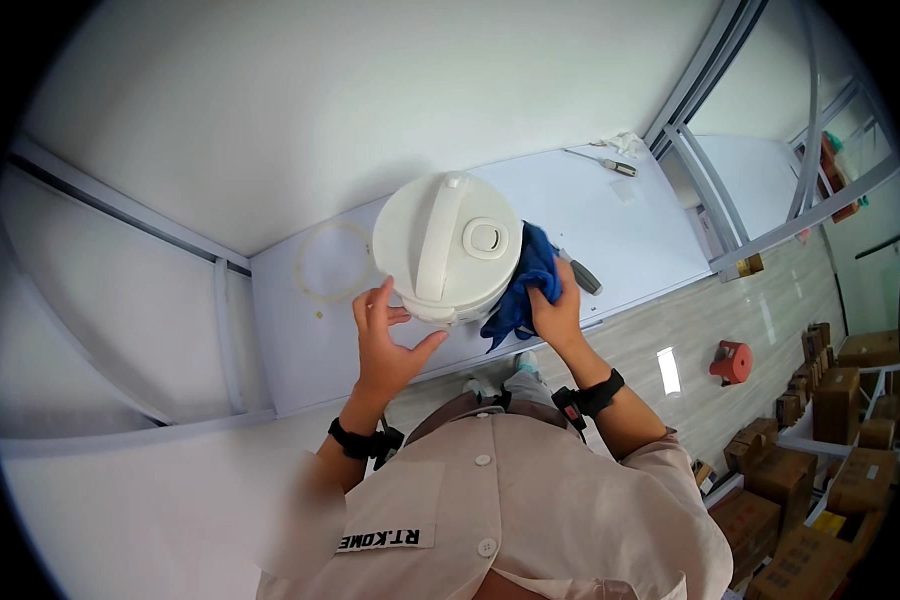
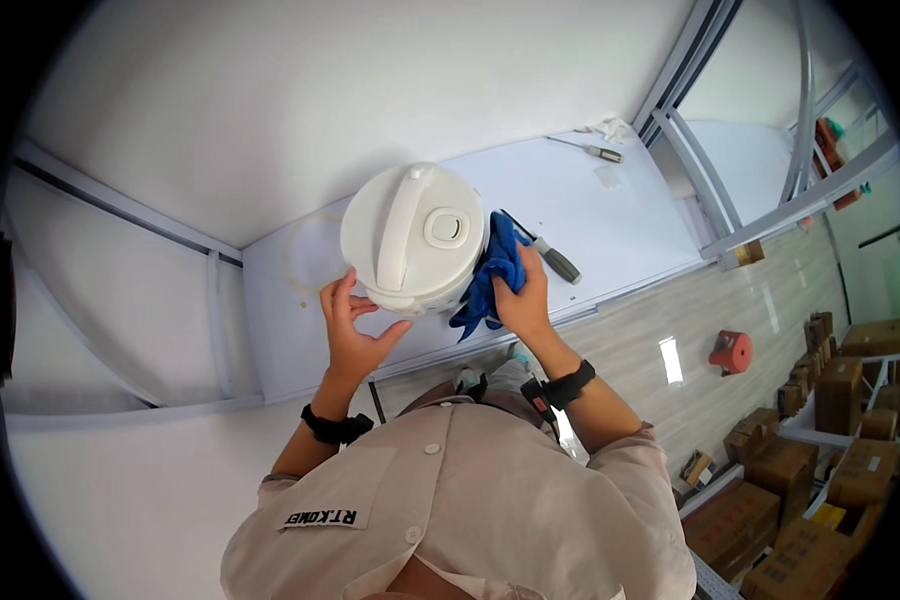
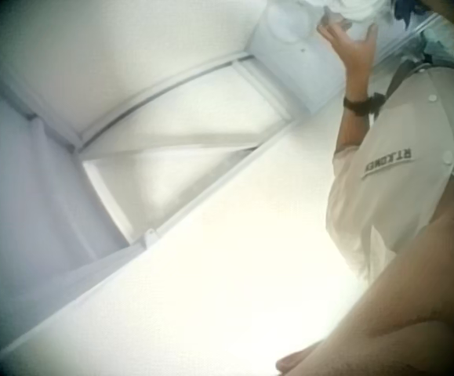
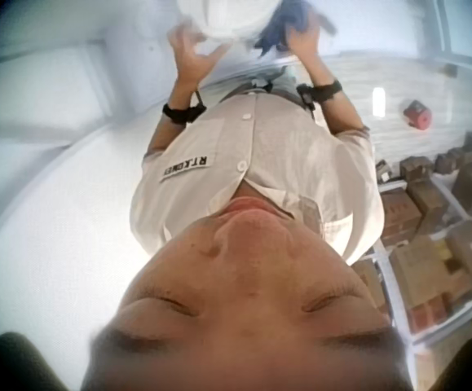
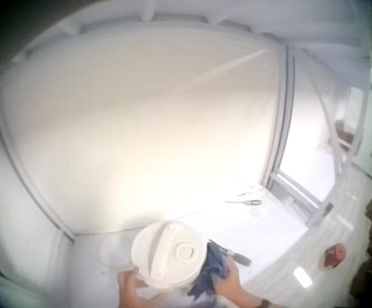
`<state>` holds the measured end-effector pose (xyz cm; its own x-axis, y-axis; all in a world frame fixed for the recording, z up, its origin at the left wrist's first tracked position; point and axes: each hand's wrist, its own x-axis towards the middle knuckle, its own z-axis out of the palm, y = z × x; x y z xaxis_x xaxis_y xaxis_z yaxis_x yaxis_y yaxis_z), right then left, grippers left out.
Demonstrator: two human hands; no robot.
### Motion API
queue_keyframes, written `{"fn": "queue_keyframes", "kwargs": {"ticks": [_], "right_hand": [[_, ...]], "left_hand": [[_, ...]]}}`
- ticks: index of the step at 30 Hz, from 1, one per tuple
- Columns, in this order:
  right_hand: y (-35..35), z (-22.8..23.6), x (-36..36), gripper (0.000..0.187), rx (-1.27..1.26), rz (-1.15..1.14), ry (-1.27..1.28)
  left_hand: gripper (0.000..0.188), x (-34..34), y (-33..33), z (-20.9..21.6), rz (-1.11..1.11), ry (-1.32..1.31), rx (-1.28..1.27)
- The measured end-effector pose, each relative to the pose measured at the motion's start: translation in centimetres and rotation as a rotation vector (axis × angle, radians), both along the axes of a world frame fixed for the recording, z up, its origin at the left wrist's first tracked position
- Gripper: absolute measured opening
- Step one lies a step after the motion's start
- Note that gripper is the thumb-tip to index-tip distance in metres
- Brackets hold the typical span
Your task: The person uses a screwdriver to tighten screws on the underside of a white plastic appliance component. They then wipe the top surface of the component with a blue cloth and continue to tighten screws on the underside.
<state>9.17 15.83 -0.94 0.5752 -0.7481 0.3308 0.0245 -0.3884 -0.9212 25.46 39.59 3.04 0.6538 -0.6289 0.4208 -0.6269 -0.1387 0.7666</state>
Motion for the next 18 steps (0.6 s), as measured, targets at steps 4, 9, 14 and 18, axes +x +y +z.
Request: {"fn": "queue_keyframes", "kwargs": {"ticks": [4, 9, 14, 18], "right_hand": [[0.1, 4.2, -0.2, 0.07, -0.38, 0.073, -0.248], [1.9, 3.7, -0.6, 0.085, -0.43, 0.135, -0.102], [2.3, 1.6, -0.6, 0.09, -0.413, 0.126, -0.063], [2.3, -0.1, -0.9, 0.087, -0.347, 0.122, 0.003]], "left_hand": [[0.119, 2.3, 0.2, 1.7, -0.055, -0.102, 0.111], [0.123, 4.2, -1.4, 4.1, -0.126, -0.358, 0.265], [0.113, 4.0, -2.4, 2.4, -0.121, -0.323, 0.171], [0.115, 3.2, -2.7, 1.6, -0.075, -0.344, 0.143]]}}
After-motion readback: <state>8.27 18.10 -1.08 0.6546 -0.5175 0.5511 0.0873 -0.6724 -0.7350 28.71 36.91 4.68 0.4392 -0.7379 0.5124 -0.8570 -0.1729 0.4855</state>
